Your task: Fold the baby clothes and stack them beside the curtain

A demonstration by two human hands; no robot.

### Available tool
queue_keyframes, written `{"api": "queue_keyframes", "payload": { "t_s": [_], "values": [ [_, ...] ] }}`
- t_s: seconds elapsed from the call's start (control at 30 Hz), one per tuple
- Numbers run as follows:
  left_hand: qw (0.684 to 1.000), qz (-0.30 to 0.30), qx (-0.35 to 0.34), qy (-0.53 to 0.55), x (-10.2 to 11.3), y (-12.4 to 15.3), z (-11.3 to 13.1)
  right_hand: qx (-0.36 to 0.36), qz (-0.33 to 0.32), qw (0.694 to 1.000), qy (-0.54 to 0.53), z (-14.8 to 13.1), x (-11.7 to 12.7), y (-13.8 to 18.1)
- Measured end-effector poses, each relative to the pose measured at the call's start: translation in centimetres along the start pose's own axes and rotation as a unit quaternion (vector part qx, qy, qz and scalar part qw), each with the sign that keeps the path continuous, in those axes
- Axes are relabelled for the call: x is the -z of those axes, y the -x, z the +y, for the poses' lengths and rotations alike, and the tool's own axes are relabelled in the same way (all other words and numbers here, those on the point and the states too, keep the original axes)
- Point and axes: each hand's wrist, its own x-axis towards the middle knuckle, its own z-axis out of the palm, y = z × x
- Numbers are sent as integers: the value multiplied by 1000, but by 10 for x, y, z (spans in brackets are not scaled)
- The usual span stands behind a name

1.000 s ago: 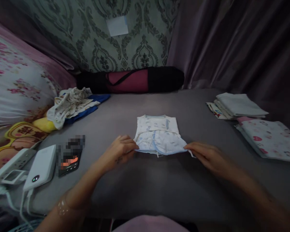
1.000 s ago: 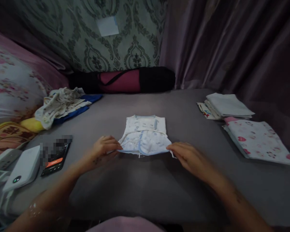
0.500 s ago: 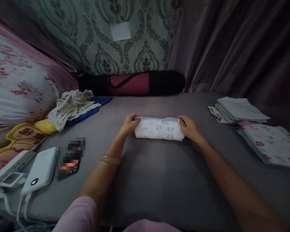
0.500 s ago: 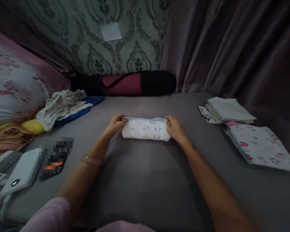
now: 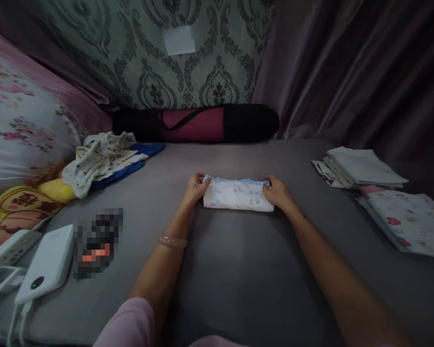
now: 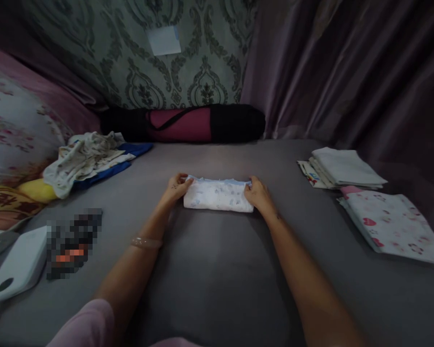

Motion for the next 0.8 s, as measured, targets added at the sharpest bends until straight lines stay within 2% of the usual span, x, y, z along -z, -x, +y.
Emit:
{"api": "queue_keyframes", "payload": {
  "t_s": [0.07,0.13,0.27,0.37,0.63,0.73,0.8],
  "values": [
    [1000,-22,14,7,3,1,0,-7,13,1000,2,-3,-1,2],
    [1000,-30,-6,-7,4,3,-1,-4,44,999,1,-5,-3,5],
    [992,8,-90,-85,1,5,-3,41,101,994,-22,-8,-6,8],
    [984,31,-116,-134,-2,8,-4,54,117,991,-41,-6,-7,6],
    [961,30,-71,-267,-3,15,4,13,96,994,-45,7,-16,-4],
    [957,27,-47,-286,-1,15,7,-30,75,992,-99,18,-16,-12],
    [952,47,-55,-298,2,17,10,-70,53,985,-151,25,-11,-17]
  ]
}}
